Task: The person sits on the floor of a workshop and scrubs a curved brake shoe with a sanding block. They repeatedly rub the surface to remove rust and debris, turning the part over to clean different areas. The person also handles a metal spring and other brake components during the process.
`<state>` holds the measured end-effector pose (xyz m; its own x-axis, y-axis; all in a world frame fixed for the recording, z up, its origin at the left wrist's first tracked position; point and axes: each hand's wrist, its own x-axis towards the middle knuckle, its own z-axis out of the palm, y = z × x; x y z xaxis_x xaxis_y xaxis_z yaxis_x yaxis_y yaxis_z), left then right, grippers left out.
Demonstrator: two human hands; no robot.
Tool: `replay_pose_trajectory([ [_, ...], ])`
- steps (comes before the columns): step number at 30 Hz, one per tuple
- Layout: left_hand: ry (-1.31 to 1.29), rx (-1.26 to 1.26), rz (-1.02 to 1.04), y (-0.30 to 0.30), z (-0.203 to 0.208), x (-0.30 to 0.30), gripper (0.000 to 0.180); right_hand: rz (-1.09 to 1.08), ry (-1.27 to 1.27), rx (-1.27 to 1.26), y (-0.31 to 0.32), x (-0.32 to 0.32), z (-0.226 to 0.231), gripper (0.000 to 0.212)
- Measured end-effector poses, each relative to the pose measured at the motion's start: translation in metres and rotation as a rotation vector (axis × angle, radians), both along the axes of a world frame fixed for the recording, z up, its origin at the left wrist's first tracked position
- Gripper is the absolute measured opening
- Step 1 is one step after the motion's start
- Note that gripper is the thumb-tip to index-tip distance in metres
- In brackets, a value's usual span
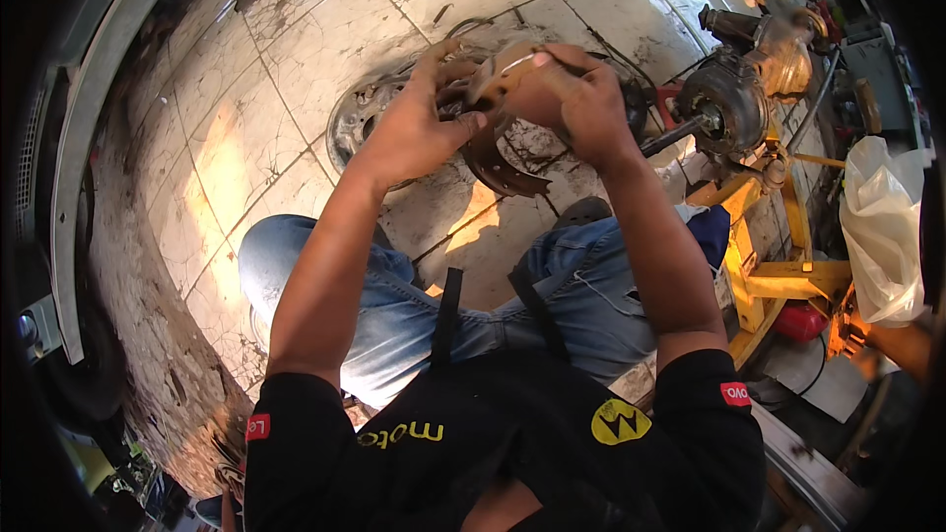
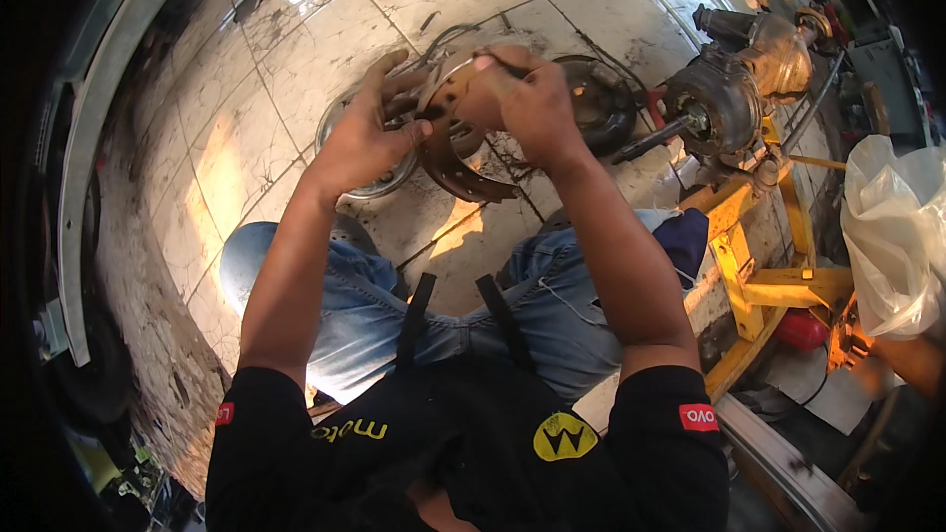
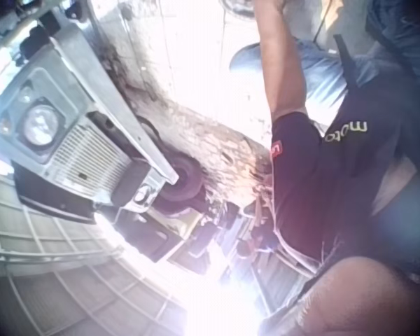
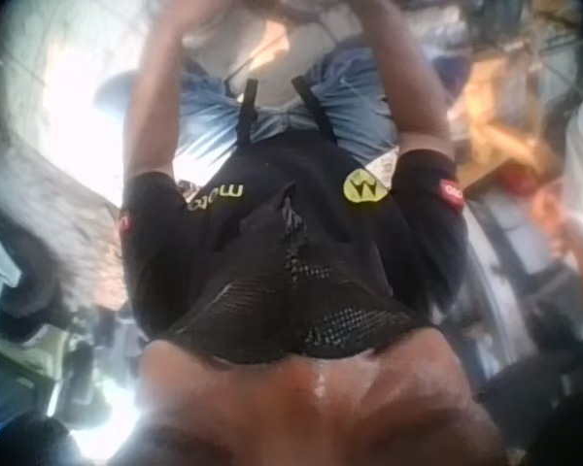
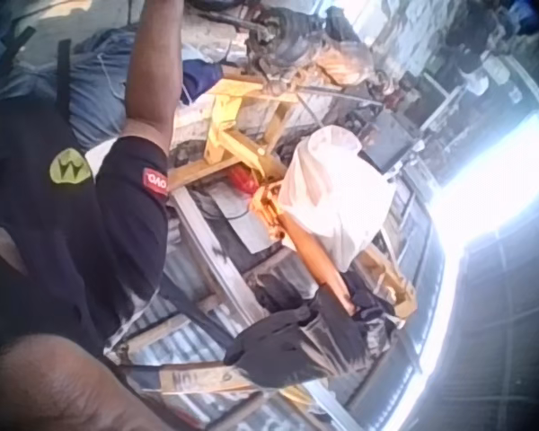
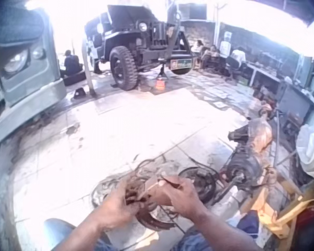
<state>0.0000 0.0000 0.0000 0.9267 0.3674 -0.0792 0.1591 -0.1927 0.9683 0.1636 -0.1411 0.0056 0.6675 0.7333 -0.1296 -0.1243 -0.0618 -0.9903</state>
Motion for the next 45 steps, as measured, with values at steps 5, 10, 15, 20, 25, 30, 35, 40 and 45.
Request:
replay_pose_trajectory([
  [5,0.281,-0.187,0.108,-0.019,-0.017,0.007,0.082,-0.273,0.330,0.061,-0.008,0.012,0.017,0.030],
  [10,0.018,-0.296,0.211,-0.049,-0.031,0.010,0.062,-0.220,0.424,-0.050,-0.018,0.036,-0.001,0.032],
  [15,0.043,-0.536,0.392,-0.048,-0.032,0.014,0.067,-0.121,0.514,0.045,-0.011,0.030,0.003,0.038],
  [20,0.142,-0.508,0.472,-0.046,-0.023,0.009,0.083,-0.124,0.660,0.171,-0.003,0.023,0.001,0.039],
  [25,0.155,-0.490,0.458,-0.047,-0.006,0.006,0.091,-0.054,0.631,0.213,-0.006,0.029,-0.004,0.042],
  [30,0.148,-0.498,0.437,-0.045,-0.009,0.004,0.091,-0.130,0.601,0.078,0.004,0.008,-0.008,0.043],
  [35,0.178,-0.501,0.443,-0.048,-0.001,0.006,0.090,-0.068,0.628,0.162,-0.001,0.016,-0.003,0.041],
  [40,0.143,-0.500,0.429,-0.047,0.000,0.003,0.088,-0.008,0.612,0.193,-0.004,0.016,-0.003,0.040],
  [45,0.138,-0.519,0.409,-0.046,-0.007,0.003,0.086,-0.096,0.632,0.146,0.000,-0.005,-0.005,0.042],
])
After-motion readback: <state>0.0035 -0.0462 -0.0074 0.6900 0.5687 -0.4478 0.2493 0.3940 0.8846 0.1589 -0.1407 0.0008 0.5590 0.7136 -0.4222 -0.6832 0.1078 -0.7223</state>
